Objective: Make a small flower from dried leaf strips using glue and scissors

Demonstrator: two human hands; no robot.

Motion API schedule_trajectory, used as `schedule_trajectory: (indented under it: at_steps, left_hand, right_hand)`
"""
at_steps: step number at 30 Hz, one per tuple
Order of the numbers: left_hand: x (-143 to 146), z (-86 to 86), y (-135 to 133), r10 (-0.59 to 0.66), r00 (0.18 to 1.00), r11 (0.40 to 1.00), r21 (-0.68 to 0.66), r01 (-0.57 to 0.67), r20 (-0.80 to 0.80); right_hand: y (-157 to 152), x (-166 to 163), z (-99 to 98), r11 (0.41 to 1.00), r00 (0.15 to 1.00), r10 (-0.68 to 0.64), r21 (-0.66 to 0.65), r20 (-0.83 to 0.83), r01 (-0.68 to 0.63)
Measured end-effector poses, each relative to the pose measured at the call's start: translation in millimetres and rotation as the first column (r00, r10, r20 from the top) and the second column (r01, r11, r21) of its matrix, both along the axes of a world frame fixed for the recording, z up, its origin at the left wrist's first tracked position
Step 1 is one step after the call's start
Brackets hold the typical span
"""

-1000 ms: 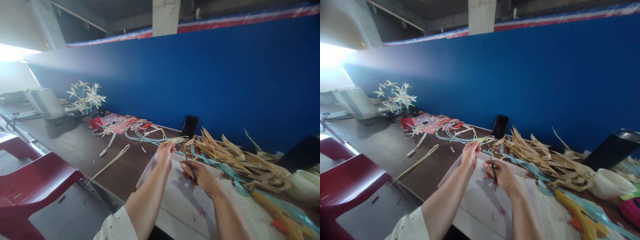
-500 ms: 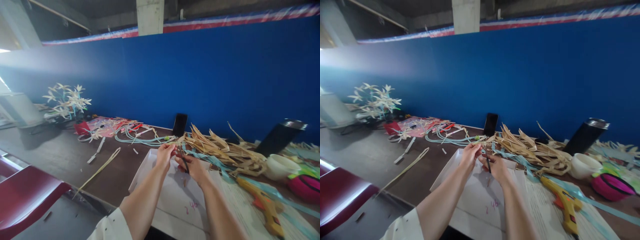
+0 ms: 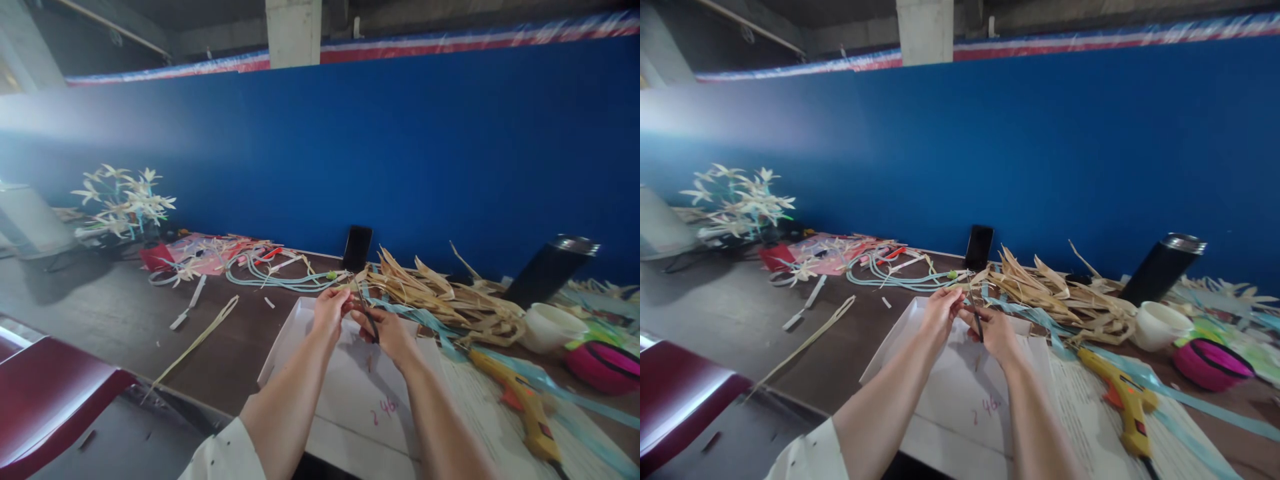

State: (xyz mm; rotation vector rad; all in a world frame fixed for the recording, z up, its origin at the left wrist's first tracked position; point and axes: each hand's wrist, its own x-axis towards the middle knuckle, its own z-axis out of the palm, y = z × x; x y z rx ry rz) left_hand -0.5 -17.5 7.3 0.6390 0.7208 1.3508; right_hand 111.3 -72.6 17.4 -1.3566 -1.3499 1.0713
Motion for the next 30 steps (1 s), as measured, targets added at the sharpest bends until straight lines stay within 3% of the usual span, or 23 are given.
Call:
schedule_trajectory:
  at_steps: [9,13,18,24,30]
  left_hand:
    - [2.2,0.0,1.9,0.011,1.0,0.999,-0.03,-0.011,0.015]
    - [5.7,-1.9,6.9,0.014,1.0,0.999,-0.042,-0.014,0.011]
    - [5.5,-1.6,8.8,-0.002,1.0,0.998,-0.055,0.001,-0.013]
    - [3.0,-0.3,6.2,-0.041,0.99,0.999,-0.021,0.039,-0.137]
    - [2.3,-3.7,2.1,-0.127,0.96,0.989,0.041,0.142,-0.249]
  right_hand:
    - [0.9,4.4,-1.6,0.999,0.994,0.009,0.042,0.106,-0.013]
    - [2.6,6.9,-1.3,0.998,0.992,-0.049,0.036,0.114,0.045]
    - [6.5,6.8,-2.7,0.969,0.969,-0.247,-0.017,0.003,0.247]
    - [7.7,5.0,-1.5,0.937,0.917,-0.348,-0.044,-0.195,0.346]
    - [6.5,9.7,-1.4,0.942,0.848,-0.314,-0.025,-0.427,0.336]
